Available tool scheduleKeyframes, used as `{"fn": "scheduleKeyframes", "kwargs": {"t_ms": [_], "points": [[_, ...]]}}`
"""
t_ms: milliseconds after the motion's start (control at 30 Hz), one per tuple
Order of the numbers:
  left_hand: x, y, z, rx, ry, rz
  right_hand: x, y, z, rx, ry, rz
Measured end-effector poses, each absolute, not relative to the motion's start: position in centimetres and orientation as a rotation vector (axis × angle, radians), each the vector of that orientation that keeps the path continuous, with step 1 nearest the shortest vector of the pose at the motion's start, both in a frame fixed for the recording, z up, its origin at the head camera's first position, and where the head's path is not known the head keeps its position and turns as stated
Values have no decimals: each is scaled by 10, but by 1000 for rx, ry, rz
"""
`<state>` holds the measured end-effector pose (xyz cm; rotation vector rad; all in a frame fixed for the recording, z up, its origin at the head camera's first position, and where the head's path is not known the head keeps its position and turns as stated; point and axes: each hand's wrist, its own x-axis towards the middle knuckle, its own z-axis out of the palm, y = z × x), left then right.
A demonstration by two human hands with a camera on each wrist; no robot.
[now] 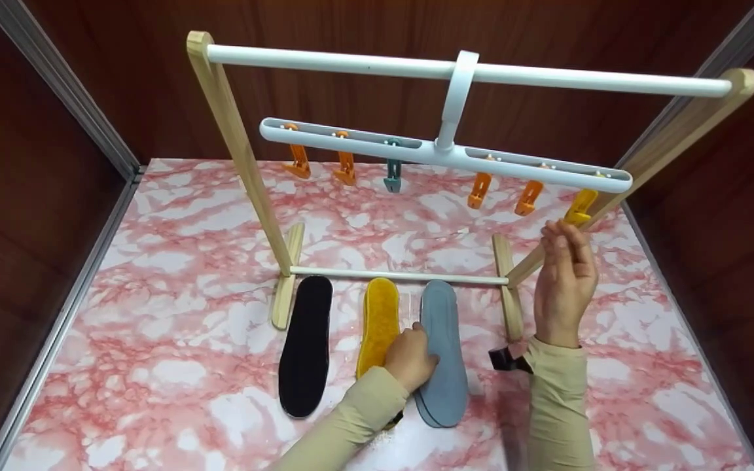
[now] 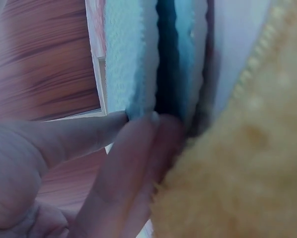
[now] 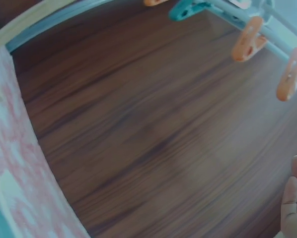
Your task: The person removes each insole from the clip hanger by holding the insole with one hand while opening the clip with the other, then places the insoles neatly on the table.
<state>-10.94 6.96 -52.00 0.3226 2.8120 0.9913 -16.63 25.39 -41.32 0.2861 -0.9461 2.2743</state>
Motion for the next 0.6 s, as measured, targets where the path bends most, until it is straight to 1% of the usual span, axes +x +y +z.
{"fn": "scheduleKeyframes", "kwargs": {"t_ms": [600], "points": [[-106, 62, -515, 324, 2831, 1042, -158, 245, -447, 288, -1224, 2307]]}}
